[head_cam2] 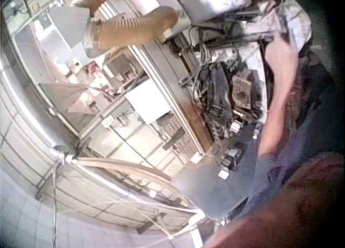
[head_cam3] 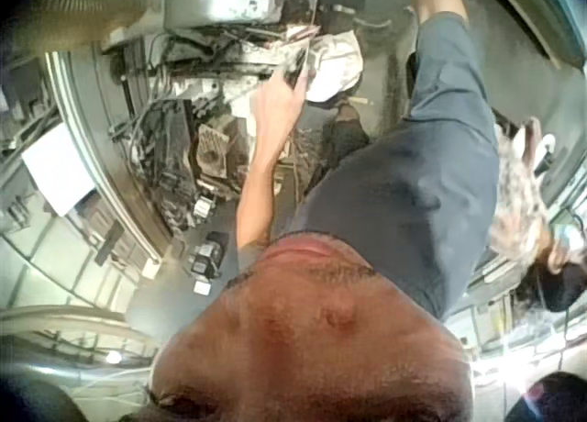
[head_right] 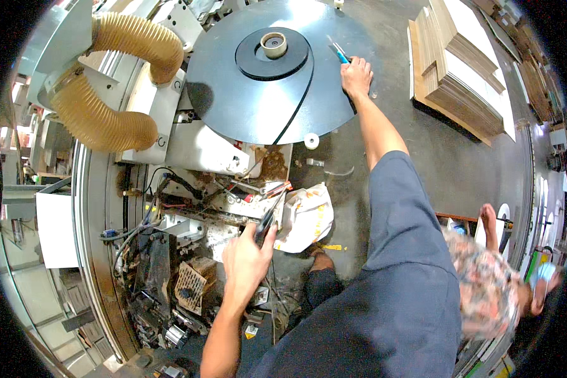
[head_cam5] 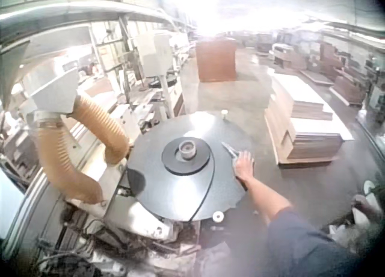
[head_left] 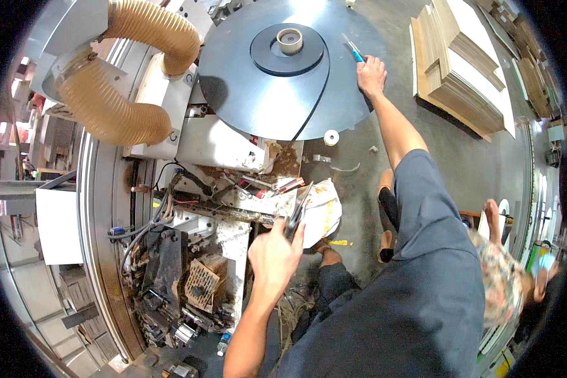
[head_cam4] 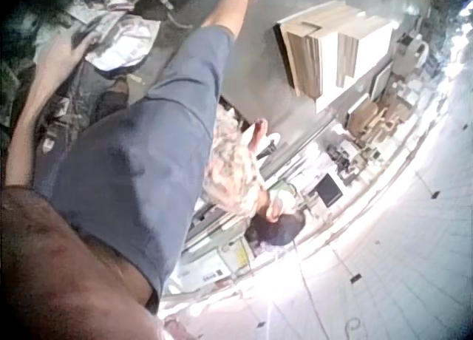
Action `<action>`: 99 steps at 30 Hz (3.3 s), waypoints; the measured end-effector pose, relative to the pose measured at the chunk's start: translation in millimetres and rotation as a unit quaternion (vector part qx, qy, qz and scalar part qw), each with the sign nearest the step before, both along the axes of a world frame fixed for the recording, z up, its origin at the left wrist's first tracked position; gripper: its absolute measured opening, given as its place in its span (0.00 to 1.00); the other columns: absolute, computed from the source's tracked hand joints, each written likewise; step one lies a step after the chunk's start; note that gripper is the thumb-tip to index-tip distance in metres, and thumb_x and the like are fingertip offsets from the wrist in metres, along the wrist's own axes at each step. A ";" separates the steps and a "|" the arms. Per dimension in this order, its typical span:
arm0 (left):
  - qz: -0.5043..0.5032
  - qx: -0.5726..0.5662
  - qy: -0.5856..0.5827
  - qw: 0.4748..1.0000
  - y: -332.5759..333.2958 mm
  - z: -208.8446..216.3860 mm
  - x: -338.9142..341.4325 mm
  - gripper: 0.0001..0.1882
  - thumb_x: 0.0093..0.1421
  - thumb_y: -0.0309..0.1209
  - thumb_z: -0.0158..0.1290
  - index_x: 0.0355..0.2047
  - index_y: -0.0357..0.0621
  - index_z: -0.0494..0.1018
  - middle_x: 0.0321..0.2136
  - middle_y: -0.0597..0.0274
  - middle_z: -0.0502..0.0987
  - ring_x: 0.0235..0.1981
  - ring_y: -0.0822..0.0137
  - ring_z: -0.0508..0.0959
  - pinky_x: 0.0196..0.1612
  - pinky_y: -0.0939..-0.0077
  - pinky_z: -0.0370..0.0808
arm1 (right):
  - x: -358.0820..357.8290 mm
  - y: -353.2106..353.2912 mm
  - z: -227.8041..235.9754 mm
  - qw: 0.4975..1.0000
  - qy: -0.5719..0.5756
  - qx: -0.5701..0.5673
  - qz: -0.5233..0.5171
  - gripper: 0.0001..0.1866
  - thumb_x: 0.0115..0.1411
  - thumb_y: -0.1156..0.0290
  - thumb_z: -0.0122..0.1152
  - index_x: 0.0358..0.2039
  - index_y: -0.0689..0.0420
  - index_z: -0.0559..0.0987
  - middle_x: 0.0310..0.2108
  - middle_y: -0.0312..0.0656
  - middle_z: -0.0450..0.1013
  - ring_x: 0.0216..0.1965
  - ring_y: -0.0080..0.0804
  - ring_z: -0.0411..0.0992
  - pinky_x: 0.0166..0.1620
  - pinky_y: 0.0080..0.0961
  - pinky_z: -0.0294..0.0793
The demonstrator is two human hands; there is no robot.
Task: The person manipulates internal components of an industrial machine, handling a translucent hose, using a blue utility knife to cut materials, and adjusting small mechanical parts by hand.
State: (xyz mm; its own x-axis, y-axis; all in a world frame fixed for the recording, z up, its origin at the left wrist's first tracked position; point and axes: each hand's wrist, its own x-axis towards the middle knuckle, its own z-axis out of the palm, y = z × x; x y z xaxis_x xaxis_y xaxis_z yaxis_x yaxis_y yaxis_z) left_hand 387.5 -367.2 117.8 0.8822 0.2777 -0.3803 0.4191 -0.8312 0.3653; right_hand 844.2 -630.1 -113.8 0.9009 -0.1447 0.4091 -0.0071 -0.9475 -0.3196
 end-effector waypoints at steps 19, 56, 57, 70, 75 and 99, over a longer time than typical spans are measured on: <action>0.059 0.139 -0.003 0.989 42.8 4.6 78.9 0.26 0.70 0.54 0.48 0.39 0.41 0.77 0.26 0.41 0.83 0.34 0.39 0.84 0.40 0.45 0.78 | -21.4 129.7 10.3 0.921 0.034 -0.015 0.387 0.33 0.54 0.74 0.60 0.63 0.49 0.73 0.69 0.36 0.66 0.75 0.43 0.54 0.74 0.68 0.41; 0.135 0.139 0.020 0.981 135.7 1.6 12.8 0.27 0.67 0.56 0.51 0.41 0.44 0.81 0.25 0.42 0.82 0.32 0.41 0.84 0.38 0.47 0.79 | -27.9 137.2 1.2 0.928 -0.017 -0.091 0.360 0.26 0.57 0.67 0.63 0.58 0.48 0.76 0.71 0.25 0.64 0.74 0.39 0.57 0.71 0.71 0.47; 0.120 0.131 -0.054 0.983 137.2 12.1 25.8 0.28 0.67 0.58 0.50 0.42 0.44 0.81 0.26 0.42 0.82 0.33 0.41 0.84 0.38 0.47 0.78 | -26.4 139.3 -1.9 0.931 -0.012 -0.094 0.353 0.28 0.56 0.67 0.63 0.59 0.47 0.75 0.71 0.24 0.64 0.74 0.39 0.56 0.71 0.71 0.48; 0.092 0.108 0.023 0.990 128.6 4.4 -11.6 0.27 0.67 0.57 0.51 0.40 0.42 0.80 0.27 0.40 0.82 0.33 0.41 0.84 0.38 0.48 0.80 | -23.1 144.1 -4.5 0.923 -0.050 -0.082 0.372 0.41 0.55 0.71 0.57 0.72 0.37 0.65 0.68 0.41 0.68 0.73 0.42 0.59 0.72 0.64 0.48; 0.217 0.034 0.130 0.967 99.2 -48.3 -192.1 0.33 0.67 0.60 0.48 0.44 0.39 0.80 0.31 0.36 0.83 0.36 0.39 0.83 0.41 0.45 0.79 | -20.9 149.2 -8.3 0.924 -0.020 -0.075 0.375 0.39 0.58 0.65 0.59 0.72 0.34 0.65 0.68 0.40 0.68 0.73 0.39 0.59 0.72 0.66 0.46; 0.858 -0.060 -0.217 0.461 -54.4 -141.1 -627.6 0.24 0.71 0.48 0.55 0.42 0.34 0.82 0.27 0.57 0.85 0.24 0.69 0.83 0.29 0.71 0.75 | -437.8 254.9 4.5 0.702 0.325 0.176 0.609 0.24 0.73 0.50 0.53 0.48 0.62 0.76 0.31 0.39 0.72 0.33 0.33 0.69 0.37 0.36 0.71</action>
